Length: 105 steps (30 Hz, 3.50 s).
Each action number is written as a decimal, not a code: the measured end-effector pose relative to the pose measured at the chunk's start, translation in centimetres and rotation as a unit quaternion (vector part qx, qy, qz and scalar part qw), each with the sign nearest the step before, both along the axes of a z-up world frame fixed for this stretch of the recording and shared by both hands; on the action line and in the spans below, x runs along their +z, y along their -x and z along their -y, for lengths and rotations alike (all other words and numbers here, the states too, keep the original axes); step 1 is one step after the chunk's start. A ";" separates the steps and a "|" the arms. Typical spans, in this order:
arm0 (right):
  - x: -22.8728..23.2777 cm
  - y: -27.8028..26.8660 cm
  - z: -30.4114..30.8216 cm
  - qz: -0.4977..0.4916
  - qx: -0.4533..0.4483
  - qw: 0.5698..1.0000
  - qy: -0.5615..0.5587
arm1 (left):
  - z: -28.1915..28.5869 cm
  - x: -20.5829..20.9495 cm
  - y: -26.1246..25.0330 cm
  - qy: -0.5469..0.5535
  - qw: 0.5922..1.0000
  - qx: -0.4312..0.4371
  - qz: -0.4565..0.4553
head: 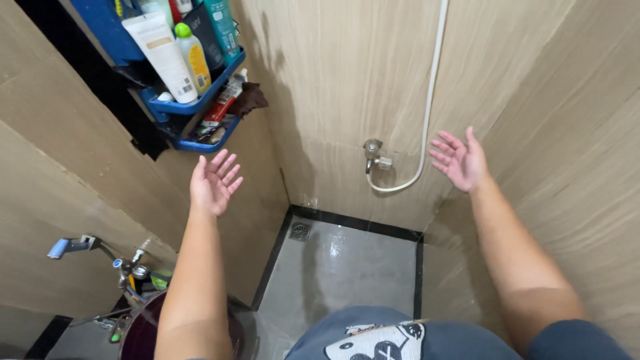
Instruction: The person uses a handheld bidet sprayer to rinse their hands and feet, then sprays water into the toilet bowl and across the bathroom floor. The person repeatedly sprays the floor and toilet area.
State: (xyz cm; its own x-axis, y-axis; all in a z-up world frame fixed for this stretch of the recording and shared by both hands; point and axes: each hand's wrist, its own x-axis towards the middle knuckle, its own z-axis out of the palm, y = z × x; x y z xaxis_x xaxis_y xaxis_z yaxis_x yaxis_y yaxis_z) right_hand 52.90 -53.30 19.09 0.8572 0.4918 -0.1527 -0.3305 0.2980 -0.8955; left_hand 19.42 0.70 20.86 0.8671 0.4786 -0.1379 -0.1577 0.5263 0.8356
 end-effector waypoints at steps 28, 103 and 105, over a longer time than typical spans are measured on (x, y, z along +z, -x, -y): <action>2.1 2.4 0.5 0.015 -0.042 0.998 0.032 | -0.7 0.5 -2.0 -0.038 0.996 -0.062 -0.045; -1.4 -2.1 -35.9 -0.050 0.426 0.903 -0.021 | 6.4 -6.9 19.8 0.065 0.918 0.392 -0.004; -2.0 -0.2 -38.2 -0.062 0.467 0.882 0.012 | 9.7 -8.4 23.0 0.093 0.885 0.456 0.006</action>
